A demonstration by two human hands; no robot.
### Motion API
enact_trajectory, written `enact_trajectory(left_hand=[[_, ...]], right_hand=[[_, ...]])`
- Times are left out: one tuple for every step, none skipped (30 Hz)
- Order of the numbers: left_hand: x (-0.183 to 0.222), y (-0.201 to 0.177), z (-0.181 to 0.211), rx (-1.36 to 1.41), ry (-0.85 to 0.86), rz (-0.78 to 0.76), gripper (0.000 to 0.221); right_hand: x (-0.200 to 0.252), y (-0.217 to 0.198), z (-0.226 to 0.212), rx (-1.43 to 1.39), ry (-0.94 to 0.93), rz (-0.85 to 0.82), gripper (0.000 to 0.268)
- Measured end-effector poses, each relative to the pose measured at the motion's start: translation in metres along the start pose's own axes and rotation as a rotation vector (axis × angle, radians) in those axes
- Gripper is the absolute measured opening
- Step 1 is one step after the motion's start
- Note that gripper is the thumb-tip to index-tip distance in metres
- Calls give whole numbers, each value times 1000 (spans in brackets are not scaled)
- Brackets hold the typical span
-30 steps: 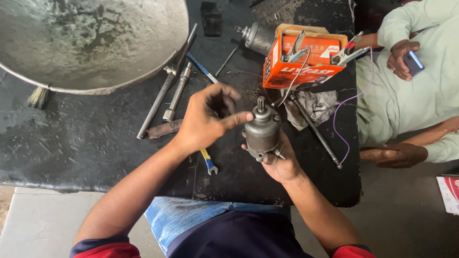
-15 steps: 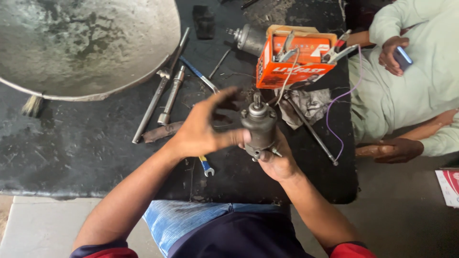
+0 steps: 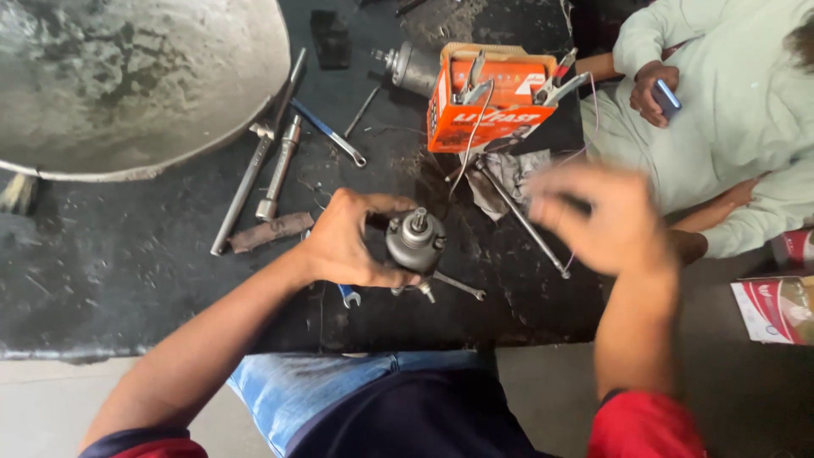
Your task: Repairing or assembling a motorcycle starter motor on a workbench.
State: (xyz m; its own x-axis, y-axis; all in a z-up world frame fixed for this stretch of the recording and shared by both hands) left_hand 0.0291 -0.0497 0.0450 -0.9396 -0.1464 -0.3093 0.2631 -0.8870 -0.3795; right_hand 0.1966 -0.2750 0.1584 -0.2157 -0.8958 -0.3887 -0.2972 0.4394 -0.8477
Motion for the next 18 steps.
enact_trajectory(left_hand=[[2, -1, 1, 5, -1, 1, 77], [3, -4, 5, 11, 49, -19, 77], [4, -6, 9, 18, 100, -40, 77], [4, -7, 11, 15, 101, -38, 77], [4, -8, 13, 29, 114, -61, 76], [6, -10, 15, 44, 126, -81, 75], [5, -11, 14, 41, 125, -76, 75], [6, -11, 14, 44, 145, -97, 75], [7, -11, 14, 46, 164, -119, 74], [7, -10, 14, 47, 162, -111, 74], [8, -8, 16, 52, 194, -141, 73], [8, -5, 17, 61, 228, -175, 73], [8, -4, 18, 64, 227, -170, 73], [9, -1, 20, 84, 240, -212, 72], [11, 3, 23, 103, 253, -253, 71], [11, 3, 22, 105, 249, -251, 71], [11, 5, 22, 105, 246, -270, 69], [11, 8, 22, 109, 244, -290, 67]], right_hand=[[-21, -6, 5, 1, 1, -5, 22], [-42, -11, 10, 120, -32, -8, 25], [-63, -17, 14, 239, -65, -11, 28], [-85, -16, 13, 239, -68, -9, 28], [-107, -12, 9, 178, -160, -83, 45], [-130, -6, 4, 114, -255, -157, 62], [-137, -3, 18, 113, -261, -158, 62], [-144, 6, 35, 101, -201, -258, 58], [-152, 14, 52, 89, -140, -358, 55], [-153, 16, 57, 89, -146, -364, 55], [-154, 18, 65, -50, -85, -374, 45], [-154, 20, 73, -186, -19, -383, 36], [-154, 19, 69, -186, -20, -389, 36], [-155, 17, 65, -110, -16, -354, 32], [-156, 14, 62, -35, -13, -318, 29], [-157, 17, 72, -38, -14, -321, 29], [-159, 19, 82, -79, -50, -293, 26], [-159, 19, 91, -119, -83, -266, 24]])
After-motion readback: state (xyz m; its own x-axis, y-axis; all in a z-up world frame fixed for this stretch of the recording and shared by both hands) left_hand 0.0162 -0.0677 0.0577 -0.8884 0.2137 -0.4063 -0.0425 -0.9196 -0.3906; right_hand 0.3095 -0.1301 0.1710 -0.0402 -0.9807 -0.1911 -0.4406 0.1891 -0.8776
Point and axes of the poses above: each hand's wrist, its own x-axis away from the middle knuckle, its own y-axis out of the palm, z = x × y, the point moved 4 cm from there along -x, towards the middle knuckle, and after that the axes turned 6 degrees about -y, right-handed, at the moved point
